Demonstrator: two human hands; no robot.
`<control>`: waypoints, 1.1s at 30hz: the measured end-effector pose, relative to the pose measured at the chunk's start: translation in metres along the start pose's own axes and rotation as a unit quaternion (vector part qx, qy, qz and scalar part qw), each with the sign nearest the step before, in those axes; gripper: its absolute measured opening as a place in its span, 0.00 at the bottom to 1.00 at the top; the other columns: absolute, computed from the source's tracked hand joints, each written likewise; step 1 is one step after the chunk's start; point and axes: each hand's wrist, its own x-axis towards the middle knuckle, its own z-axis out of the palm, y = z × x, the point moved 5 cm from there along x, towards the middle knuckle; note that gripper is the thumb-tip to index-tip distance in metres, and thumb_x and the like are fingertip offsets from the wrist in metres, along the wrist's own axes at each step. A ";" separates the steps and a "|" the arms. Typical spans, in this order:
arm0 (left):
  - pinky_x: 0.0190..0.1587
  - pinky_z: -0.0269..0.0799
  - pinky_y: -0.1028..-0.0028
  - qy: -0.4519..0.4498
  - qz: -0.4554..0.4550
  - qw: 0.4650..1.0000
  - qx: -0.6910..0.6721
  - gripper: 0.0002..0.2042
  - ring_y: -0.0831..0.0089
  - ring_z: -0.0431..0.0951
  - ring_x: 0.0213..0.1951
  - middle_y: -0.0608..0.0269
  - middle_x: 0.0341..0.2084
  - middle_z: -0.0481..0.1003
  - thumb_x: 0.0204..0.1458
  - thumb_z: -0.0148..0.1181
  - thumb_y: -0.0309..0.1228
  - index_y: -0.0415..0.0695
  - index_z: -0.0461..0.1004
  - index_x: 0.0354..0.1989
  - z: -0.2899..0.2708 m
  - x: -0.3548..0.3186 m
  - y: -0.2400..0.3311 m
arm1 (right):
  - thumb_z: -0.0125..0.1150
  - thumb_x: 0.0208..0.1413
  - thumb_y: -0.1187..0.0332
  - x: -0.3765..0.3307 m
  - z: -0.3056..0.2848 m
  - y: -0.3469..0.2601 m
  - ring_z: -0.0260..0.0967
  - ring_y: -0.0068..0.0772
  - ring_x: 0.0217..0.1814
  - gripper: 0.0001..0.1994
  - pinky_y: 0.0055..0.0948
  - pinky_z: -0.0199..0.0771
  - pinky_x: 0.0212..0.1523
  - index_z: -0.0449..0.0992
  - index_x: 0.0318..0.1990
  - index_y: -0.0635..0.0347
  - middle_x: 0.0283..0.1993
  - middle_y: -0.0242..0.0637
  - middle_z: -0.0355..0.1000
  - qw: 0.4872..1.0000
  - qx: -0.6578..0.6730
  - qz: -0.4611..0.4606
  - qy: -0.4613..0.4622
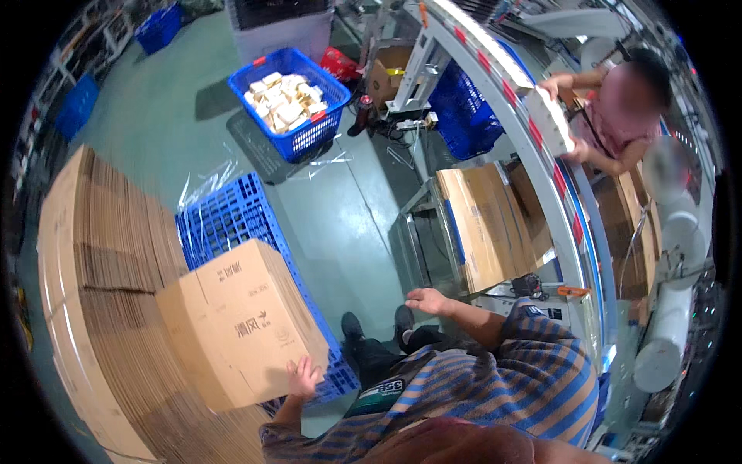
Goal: The person assembles cardboard boxes by hand and fills them with rows of smaller white boxes from a conveyor belt.
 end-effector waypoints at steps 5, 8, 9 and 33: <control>0.51 0.58 0.44 0.022 -0.082 0.993 0.077 0.24 0.57 0.64 0.55 0.55 0.53 0.66 0.42 0.55 0.29 0.52 0.68 0.53 -0.117 0.085 0.024 | 0.56 0.52 0.47 -0.023 -0.026 0.057 0.66 0.43 0.57 0.29 0.33 0.64 0.58 0.72 0.52 0.63 0.53 0.46 0.70 0.994 0.086 0.053 0.048; 0.45 0.67 0.59 0.101 -0.156 0.969 0.164 0.26 0.56 0.69 0.44 0.53 0.43 0.70 0.38 0.57 0.23 0.46 0.67 0.52 -0.180 0.154 -0.018 | 0.57 0.51 0.48 0.007 -0.037 0.073 0.68 0.41 0.56 0.28 0.33 0.66 0.56 0.72 0.51 0.63 0.52 0.46 0.71 0.980 0.174 0.065 0.073; 0.36 0.68 0.61 0.141 -0.171 0.953 0.209 0.17 0.57 0.71 0.36 0.53 0.34 0.71 0.37 0.57 0.22 0.43 0.72 0.41 -0.216 0.189 -0.037 | 0.58 0.52 0.49 0.017 -0.045 0.067 0.69 0.41 0.54 0.28 0.33 0.67 0.55 0.72 0.52 0.64 0.50 0.46 0.72 0.982 0.159 0.039 0.091; 0.29 0.71 0.66 0.179 0.468 0.865 0.027 0.15 0.62 0.74 0.28 0.62 0.21 0.71 0.31 0.71 0.39 0.44 0.74 0.23 -0.483 0.842 0.325 | 0.68 0.48 0.67 -0.216 -0.376 0.192 0.68 0.23 0.38 0.18 0.25 0.67 0.42 0.73 0.46 0.64 0.38 0.31 0.74 0.462 0.426 -0.085 0.773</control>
